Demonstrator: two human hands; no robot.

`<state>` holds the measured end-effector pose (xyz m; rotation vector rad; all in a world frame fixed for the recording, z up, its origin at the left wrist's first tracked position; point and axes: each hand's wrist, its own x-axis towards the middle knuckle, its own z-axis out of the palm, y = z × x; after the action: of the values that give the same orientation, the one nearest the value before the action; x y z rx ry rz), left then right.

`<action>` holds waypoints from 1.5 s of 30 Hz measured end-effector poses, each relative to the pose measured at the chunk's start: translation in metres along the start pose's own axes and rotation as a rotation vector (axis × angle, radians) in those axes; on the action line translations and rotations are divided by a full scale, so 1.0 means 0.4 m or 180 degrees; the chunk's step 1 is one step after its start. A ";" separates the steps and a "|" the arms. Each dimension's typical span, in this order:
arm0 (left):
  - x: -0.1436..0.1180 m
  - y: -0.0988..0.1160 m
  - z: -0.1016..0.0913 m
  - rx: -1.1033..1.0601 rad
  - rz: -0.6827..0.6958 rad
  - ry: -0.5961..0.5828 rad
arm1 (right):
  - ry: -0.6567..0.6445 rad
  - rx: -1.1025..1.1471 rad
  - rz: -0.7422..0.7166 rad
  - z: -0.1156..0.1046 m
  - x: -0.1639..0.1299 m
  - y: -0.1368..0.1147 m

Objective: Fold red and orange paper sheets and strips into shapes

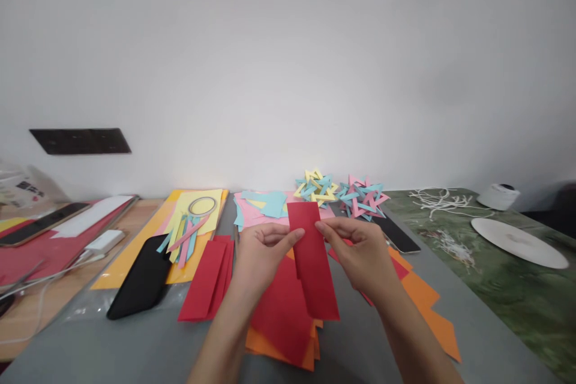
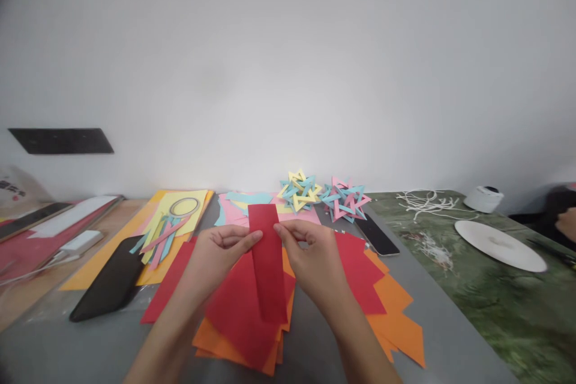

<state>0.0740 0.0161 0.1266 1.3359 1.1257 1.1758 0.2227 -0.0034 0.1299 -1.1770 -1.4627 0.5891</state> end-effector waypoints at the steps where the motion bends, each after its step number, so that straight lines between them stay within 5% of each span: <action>1: 0.001 0.000 0.000 0.0025 0.0002 0.0021 | -0.0060 0.0035 0.0027 0.002 0.001 0.003; 10: 0.001 -0.009 0.004 0.0067 0.0248 0.0278 | -0.0222 0.0308 0.0213 0.008 -0.001 0.006; 18: -0.001 0.000 0.014 0.0083 0.0185 -0.0058 | 0.0244 0.0329 0.0193 0.014 0.006 0.016; 25: 0.002 0.003 0.005 0.0017 0.0252 0.0315 | -0.0276 0.0759 0.0724 0.017 0.011 0.035; 45: 0.007 -0.010 0.001 0.0101 0.0532 0.0186 | -0.0261 0.0850 0.0639 0.017 0.009 0.029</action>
<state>0.0745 0.0193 0.1227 1.4504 1.0944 1.3303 0.2206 0.0059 0.1198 -1.1041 -1.2942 0.9504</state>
